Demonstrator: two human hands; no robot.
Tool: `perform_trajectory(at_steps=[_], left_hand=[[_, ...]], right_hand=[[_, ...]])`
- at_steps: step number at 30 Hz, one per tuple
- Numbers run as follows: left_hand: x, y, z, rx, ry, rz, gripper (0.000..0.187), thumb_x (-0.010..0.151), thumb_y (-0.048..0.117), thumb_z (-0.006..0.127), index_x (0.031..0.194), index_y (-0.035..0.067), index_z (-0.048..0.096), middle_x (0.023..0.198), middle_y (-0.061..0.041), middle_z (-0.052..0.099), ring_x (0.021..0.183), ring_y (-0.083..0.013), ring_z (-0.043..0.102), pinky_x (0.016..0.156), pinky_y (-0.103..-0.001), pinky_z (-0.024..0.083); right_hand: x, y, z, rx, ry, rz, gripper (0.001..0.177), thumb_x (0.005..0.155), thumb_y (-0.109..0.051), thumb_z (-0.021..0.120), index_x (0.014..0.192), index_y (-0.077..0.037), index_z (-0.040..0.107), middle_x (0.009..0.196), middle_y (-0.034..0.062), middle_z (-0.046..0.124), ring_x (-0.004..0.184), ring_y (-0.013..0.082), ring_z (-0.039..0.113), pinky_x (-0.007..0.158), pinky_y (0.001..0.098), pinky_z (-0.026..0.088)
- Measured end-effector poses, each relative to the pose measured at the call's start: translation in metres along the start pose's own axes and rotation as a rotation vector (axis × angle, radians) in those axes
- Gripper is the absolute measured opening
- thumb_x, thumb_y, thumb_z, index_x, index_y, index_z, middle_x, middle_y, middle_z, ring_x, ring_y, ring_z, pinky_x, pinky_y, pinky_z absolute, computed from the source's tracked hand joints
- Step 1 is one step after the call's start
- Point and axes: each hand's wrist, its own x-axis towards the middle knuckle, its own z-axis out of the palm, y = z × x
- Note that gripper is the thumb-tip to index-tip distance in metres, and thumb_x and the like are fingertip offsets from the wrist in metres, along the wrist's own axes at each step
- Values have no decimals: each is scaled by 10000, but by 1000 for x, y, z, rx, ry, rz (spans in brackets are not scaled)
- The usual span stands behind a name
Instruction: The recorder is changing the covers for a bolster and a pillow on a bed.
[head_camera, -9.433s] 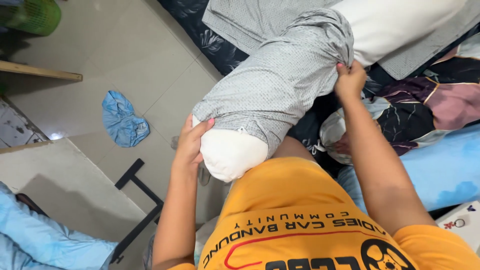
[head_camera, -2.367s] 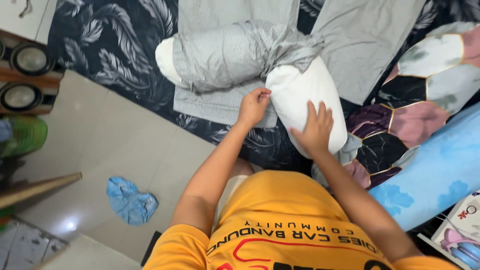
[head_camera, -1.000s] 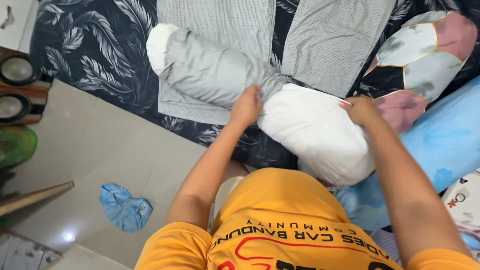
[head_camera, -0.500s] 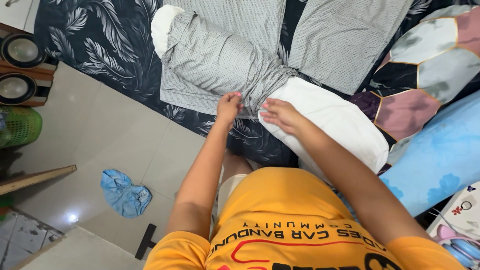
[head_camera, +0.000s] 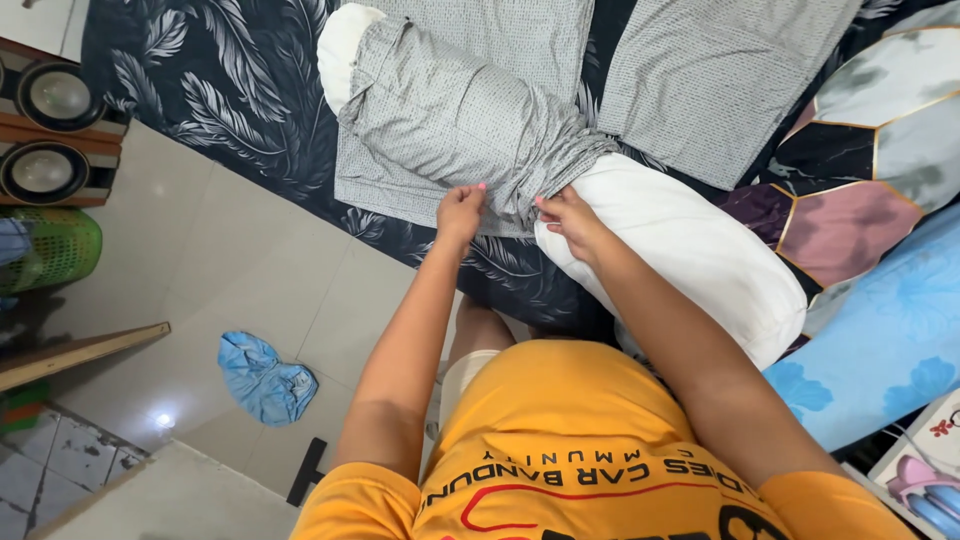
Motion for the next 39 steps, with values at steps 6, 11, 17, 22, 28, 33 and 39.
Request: perform_trajectory(at_steps=[6, 11, 17, 22, 28, 33, 39], left_hand=[[29, -5, -1, 311, 115, 89, 579, 882, 464, 751, 1154, -43, 679, 1028, -122, 711, 899, -211, 632, 787, -331, 510], [45, 17, -1, 498, 179, -50, 868, 812, 665, 757, 1237, -80, 618, 1224, -236, 661, 1157, -341, 647, 995, -398, 503], [93, 13, 1, 757, 224, 245, 577, 937, 493, 637, 1076, -67, 667, 1081, -315, 695, 1030, -473, 656, 919, -497, 499], [99, 77, 11, 643, 308, 638, 332, 960, 252, 566, 886, -67, 623, 865, -328, 676, 827, -509, 642, 777, -530, 509], [148, 150, 7, 539, 292, 793, 309, 913, 223, 579, 789, -59, 608, 740, -284, 656, 683, -438, 630, 691, -505, 499], [183, 204, 14, 541, 264, 725, 349, 910, 232, 593, 725, -64, 571, 707, -279, 648, 661, -423, 606, 685, -504, 486], [221, 142, 20, 834, 175, 753, 393, 956, 334, 634, 767, -9, 634, 777, -239, 681, 739, -406, 635, 729, -500, 495]], right_hand=[[-5, 22, -24, -26, -81, -43, 598, 864, -193, 733, 1386, -21, 498, 1294, 105, 648, 1118, 181, 611, 976, 347, 456], [-44, 22, -26, 221, -159, -132, 635, 864, -33, 673, 1442, 33, 418, 1355, 137, 615, 1222, 235, 619, 1088, 368, 469], [-85, 26, -28, 181, -46, -183, 612, 933, -57, 642, 1495, 23, 415, 1391, 137, 595, 1221, 217, 593, 1083, 361, 450], [-116, 24, -43, 335, 136, -199, 503, 999, -196, 586, 1473, -81, 466, 1332, 68, 631, 1162, 191, 622, 1027, 388, 495], [-178, 26, -96, 350, 364, -280, 246, 1095, -229, 572, 1249, -39, 596, 1144, 68, 660, 1007, 202, 640, 888, 412, 520], [-208, 10, -73, 531, 346, -346, 161, 1066, -199, 554, 1127, -64, 616, 1120, 41, 690, 1023, 190, 662, 947, 389, 559], [-165, 29, -44, 605, 312, -371, 244, 1013, -107, 618, 1244, -56, 560, 1202, 75, 664, 1080, 197, 635, 976, 389, 507]])
